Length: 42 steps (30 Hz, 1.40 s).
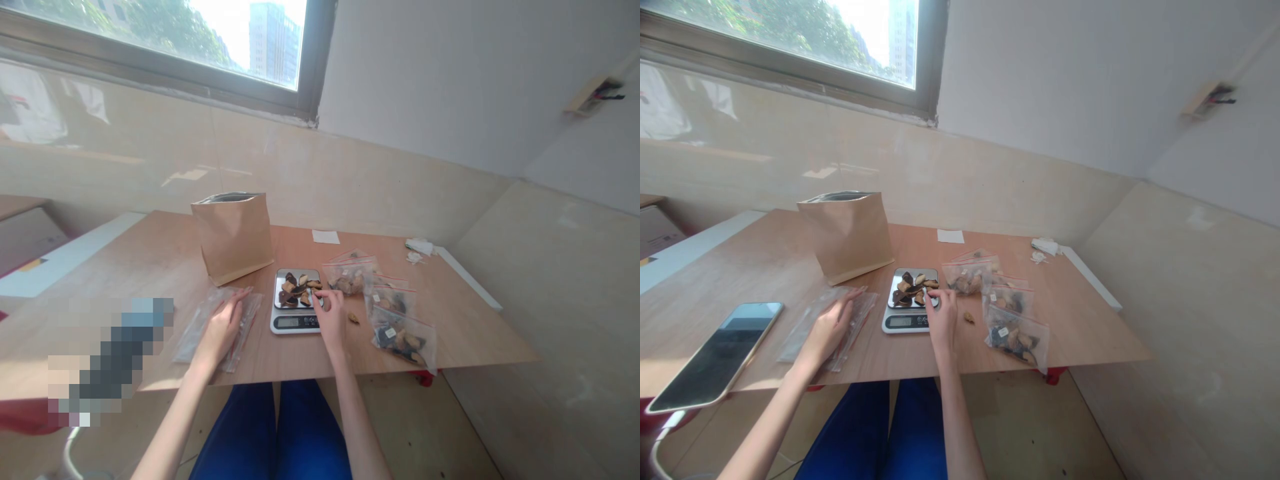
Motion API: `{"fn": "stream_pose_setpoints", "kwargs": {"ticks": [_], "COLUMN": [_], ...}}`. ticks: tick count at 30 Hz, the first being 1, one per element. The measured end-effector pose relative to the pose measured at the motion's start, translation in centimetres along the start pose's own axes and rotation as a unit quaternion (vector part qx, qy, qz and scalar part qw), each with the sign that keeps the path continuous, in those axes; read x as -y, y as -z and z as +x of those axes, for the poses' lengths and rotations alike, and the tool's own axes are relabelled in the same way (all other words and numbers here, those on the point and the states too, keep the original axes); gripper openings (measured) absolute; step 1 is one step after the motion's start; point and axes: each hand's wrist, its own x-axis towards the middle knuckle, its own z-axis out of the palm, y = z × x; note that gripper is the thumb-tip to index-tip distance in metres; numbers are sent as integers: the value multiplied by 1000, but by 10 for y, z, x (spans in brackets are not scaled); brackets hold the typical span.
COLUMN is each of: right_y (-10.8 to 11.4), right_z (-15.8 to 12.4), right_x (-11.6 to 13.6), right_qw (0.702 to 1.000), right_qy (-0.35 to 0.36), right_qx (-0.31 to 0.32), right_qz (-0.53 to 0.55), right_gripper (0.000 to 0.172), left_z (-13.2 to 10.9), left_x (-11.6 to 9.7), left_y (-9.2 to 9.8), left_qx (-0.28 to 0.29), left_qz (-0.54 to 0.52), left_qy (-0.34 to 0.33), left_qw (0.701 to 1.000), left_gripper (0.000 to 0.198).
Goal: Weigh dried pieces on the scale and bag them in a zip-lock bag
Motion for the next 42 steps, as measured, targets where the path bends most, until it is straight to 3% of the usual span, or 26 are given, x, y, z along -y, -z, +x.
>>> {"fn": "stream_pose_setpoints", "kwargs": {"ticks": [5, 9, 12, 15, 21, 25, 29, 34, 42], "right_y": [-4, -12, -16, -17, -17, -3, 24, 51, 54], "right_z": [40, 71, 78, 78, 80, 65, 20, -29, -33], "right_x": [4, -5, -14, -22, -26, -25, -33, -46, -52], "right_qw": [1000, 985, 968, 967, 973, 987, 999, 997, 991], "right_qy": [9, 23, 39, 53, 71, 65, 10, -66, -123], "right_qx": [8, 95, 151, 168, 178, 127, 34, -36, -37], "right_qz": [-29, -146, -195, -183, -130, -75, 8, 9, 28], "right_gripper": [11, 10, 9, 10, 35, 44, 48, 48, 56], "left_z": [1, 2, 1, 0, -1, -1, 1, 2, 1], "left_x": [1, 0, -3, -6, -8, -7, -4, 1, 1], "left_y": [0, 0, 1, 3, 4, 4, 2, -1, 0], "left_qx": [3, 11, 17, 21, 28, 34, 26, 19, 19], "left_qz": [0, -2, 5, 11, 3, -3, -7, 3, 19], "left_qy": [-2, 11, 24, 23, 26, 28, 18, 8, 10], "left_qw": [1000, 1000, 1000, 999, 999, 999, 999, 1000, 1000], "left_gripper": [47, 48, 47, 47, 48, 48, 46, 47, 47]}}
